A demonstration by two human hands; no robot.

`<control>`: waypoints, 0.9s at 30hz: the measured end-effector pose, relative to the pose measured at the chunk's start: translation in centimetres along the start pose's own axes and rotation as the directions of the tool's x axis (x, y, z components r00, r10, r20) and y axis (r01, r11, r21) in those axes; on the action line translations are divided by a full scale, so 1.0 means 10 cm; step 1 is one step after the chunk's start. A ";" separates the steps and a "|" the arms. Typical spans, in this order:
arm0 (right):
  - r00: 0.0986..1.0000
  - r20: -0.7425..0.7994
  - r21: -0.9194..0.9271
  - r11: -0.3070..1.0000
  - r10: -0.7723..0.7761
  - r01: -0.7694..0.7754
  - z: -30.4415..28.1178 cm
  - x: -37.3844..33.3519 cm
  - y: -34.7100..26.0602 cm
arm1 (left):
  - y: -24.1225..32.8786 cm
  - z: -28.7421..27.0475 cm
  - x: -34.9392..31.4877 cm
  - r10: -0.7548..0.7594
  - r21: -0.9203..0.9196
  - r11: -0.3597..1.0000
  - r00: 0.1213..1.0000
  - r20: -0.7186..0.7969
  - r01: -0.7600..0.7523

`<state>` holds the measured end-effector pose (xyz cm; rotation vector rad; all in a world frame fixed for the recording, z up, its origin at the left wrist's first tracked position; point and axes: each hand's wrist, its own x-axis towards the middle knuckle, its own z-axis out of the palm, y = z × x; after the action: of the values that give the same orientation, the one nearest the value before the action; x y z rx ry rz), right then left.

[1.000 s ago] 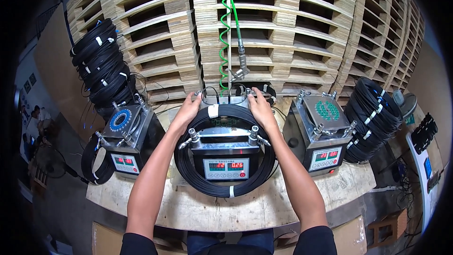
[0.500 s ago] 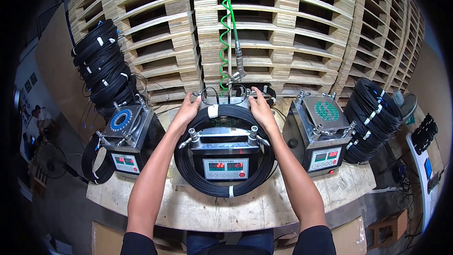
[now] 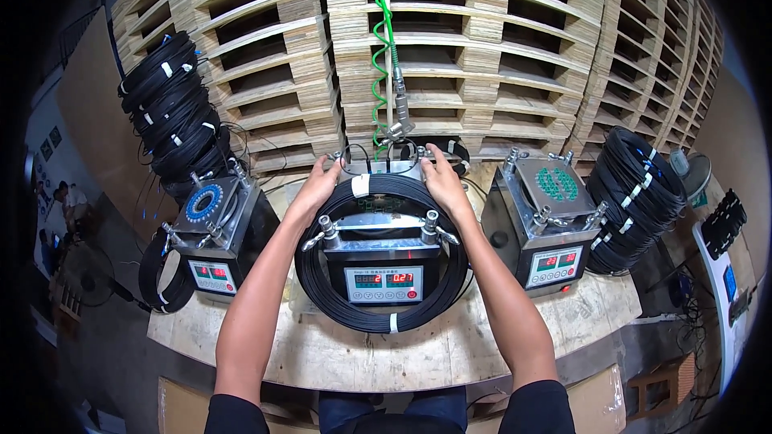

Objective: Operating a wire winding machine to coil black cable and securing the finished coil.

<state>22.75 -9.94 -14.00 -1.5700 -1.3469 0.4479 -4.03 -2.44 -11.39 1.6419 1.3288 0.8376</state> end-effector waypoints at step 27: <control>1.000 -0.009 0.050 0.999 -0.003 0.003 -0.01 -0.08 -0.11 | -0.16 0.02 0.17 0.093 0.018 0.996 0.995 -0.044 -0.092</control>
<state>22.05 -10.78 -13.27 -1.5268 -1.3212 0.4691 -4.16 -0.72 -12.89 1.7167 1.3013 0.9254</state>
